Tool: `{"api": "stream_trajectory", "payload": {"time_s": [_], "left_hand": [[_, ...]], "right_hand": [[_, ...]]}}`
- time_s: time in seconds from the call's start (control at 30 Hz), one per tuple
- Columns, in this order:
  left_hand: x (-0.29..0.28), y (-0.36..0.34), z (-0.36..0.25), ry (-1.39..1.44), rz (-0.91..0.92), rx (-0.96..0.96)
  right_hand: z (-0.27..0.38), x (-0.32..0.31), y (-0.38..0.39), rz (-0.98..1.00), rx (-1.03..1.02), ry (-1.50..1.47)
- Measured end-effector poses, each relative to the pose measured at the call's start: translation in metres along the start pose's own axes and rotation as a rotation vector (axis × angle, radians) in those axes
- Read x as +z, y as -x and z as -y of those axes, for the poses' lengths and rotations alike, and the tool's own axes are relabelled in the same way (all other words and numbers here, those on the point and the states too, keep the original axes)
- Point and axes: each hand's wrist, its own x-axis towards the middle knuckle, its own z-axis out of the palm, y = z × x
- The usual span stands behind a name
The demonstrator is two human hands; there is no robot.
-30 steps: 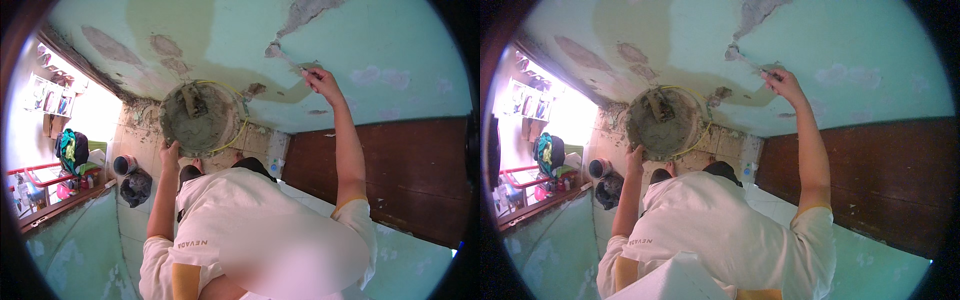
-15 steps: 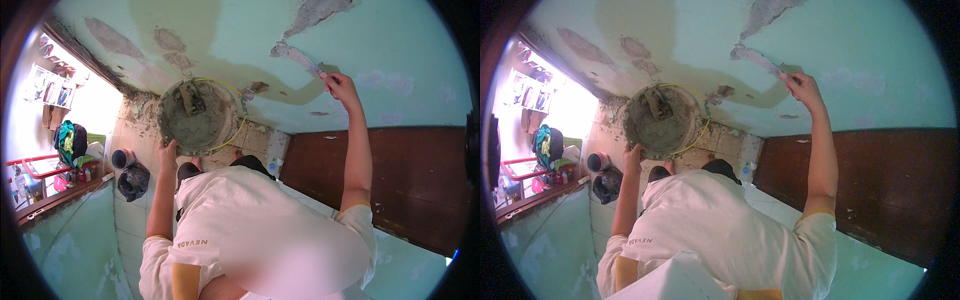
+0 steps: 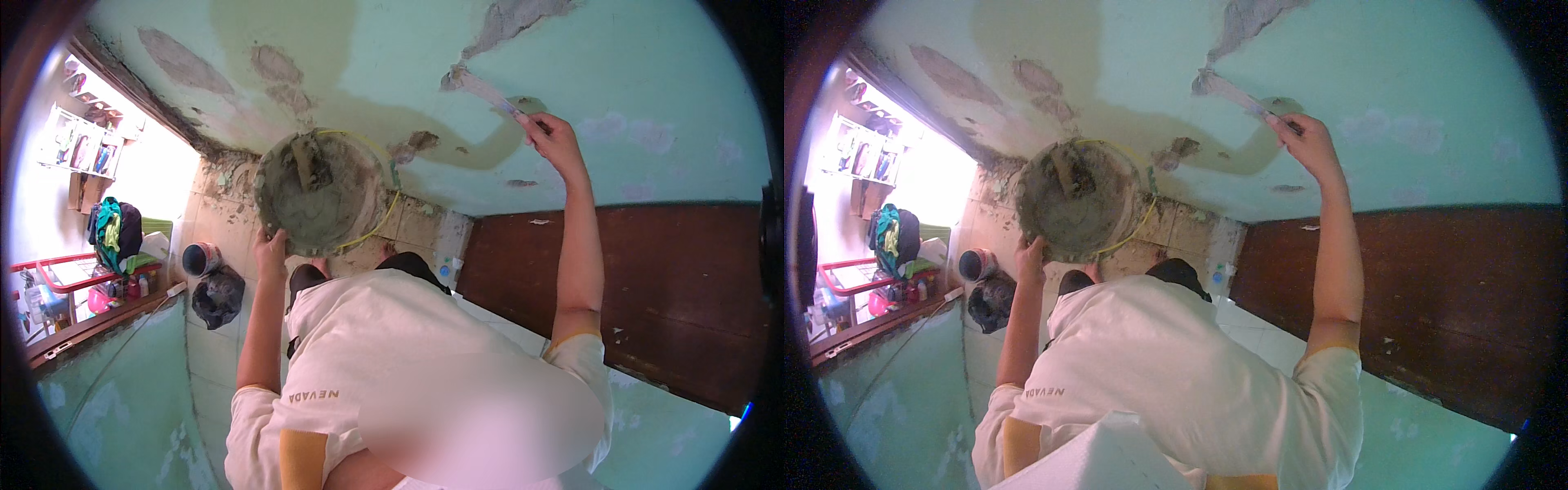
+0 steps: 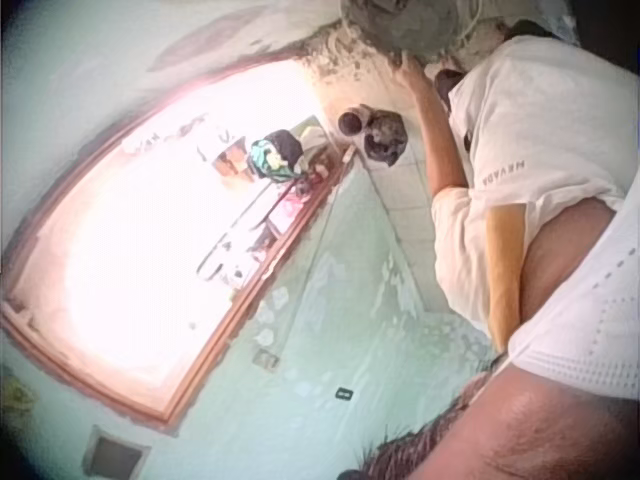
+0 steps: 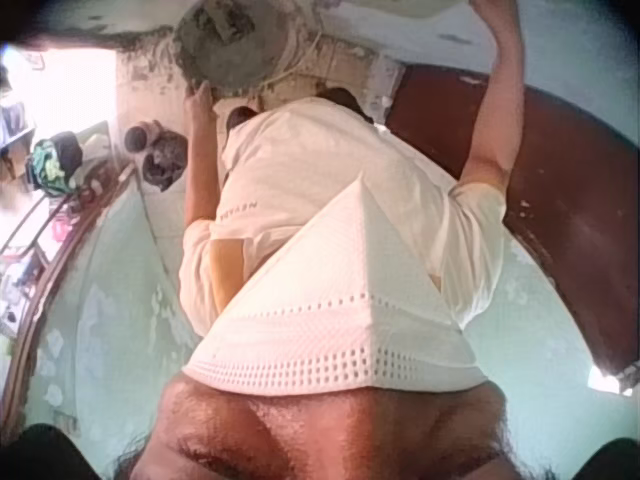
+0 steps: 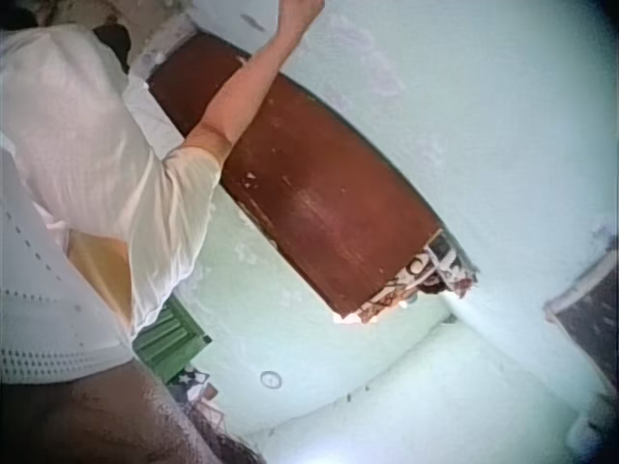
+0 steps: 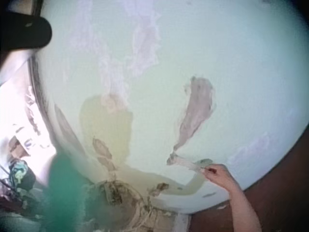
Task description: The person applies patching compound from a bucket to damaged areas on a green wall using a putty knife, smoothing the surface.
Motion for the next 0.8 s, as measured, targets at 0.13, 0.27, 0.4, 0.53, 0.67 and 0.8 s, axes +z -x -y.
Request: {"api": "stream_trajectory", "payload": {"time_s": [0.13, 0.27, 0.4, 0.53, 0.67, 0.8], "left_hand": [[-0.004, 0.001, 0.001, 0.003, -0.017, 0.004], [0.002, -0.002, -0.002, -0.009, -0.023, 0.137], [-0.006, 0.009, -0.003, 0.027, -0.032, 0.082], [0.0, 0.019, -0.016, 0.054, -0.016, 0.089], [0.006, 0.029, -0.031, 0.095, 0.001, 0.078], [0.002, 0.027, -0.027, 0.0, 0.04, 0.126]], "right_hand": [[0.003, 0.03, -0.003, -0.12, -0.122, 0.114], [0.045, 0.057, 0.054, 0.172, 0.098, 0.121], [0.067, 0.186, 0.068, 0.446, -0.317, 0.238], [0.081, 0.302, 0.056, 0.505, -0.452, 0.437], [0.09, 0.365, 0.055, 0.341, -0.58, 0.552], [0.085, 0.4, 0.065, 0.32, -0.755, 0.582]]}}
